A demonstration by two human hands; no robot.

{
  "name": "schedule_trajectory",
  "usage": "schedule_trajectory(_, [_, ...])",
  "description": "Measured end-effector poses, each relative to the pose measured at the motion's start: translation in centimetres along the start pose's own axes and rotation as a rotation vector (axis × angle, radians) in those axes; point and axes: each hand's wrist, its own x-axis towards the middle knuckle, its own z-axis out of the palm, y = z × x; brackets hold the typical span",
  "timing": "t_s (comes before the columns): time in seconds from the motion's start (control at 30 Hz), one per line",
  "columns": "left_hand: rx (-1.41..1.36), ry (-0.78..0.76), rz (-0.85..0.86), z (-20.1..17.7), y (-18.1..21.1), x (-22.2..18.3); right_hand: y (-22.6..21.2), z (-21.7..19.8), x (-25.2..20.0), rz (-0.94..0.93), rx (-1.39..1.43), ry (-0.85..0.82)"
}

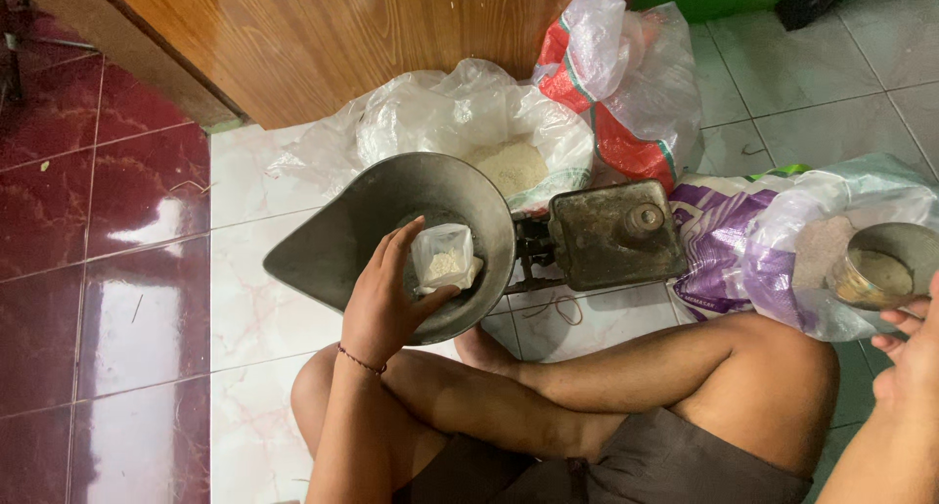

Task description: The person scoops grain from a bag using a metal can and transfers it into a plastic bag resting on a scale.

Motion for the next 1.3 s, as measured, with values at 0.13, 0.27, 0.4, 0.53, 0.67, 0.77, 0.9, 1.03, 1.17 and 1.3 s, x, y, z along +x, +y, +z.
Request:
schedule_trajectory(0.13, [0.012, -0.013, 0.005, 0.0, -0.2, -0.3, -6.0, 2.7, -6.0, -0.137, 0.114, -0.227])
schedule_trajectory(0.27, [0.029, -0.055, -0.036, -0.2, -0.3, -0.3, -16.1, 8.1, -18.5, -0.413, 0.375, -0.457])
schedule_trajectory(0.4, [0.03, -0.026, 0.001, -0.2, -0.8, -0.4, -18.3, 13.7, -24.1, -0.532, 0.399, -0.654])
schedule_trajectory(0.53, [0.063, -0.037, 0.003, -0.1, -1.1, -0.6, -19.4, 18.0, -28.3, -0.63, 0.436, -0.865])
schedule_trajectory(0.67, [0.082, 0.06, 0.065, 0.0, -0.8, -0.8, -19.6, 21.1, -30.5, -0.724, 0.393, -0.865])
schedule_trajectory(0.77, [0.104, 0.076, 0.094, 0.0, -0.9, -0.6, -19.7, 22.1, -31.1, -0.787, 0.363, -0.852])
schedule_trajectory(0.9, [0.115, 0.091, 0.125, 0.2, -1.2, -0.5, -19.9, 22.9, -31.4, -0.881, 0.428, -0.887])
schedule_trajectory(1.03, [0.114, 0.101, 0.159, 0.0, -1.2, -0.4, -20.4, 22.8, -31.9, -1.004, 0.362, -0.861])
schedule_trajectory(1.17, [0.111, 0.114, 0.171, 0.2, -1.6, -0.5, -21.1, 22.4, -32.4, -1.147, 0.207, -0.788])
schedule_trajectory(1.3, [0.109, 0.115, 0.179, 0.5, -1.8, -0.5, -20.9, 22.4, -32.1, -1.212, 0.184, -0.756])
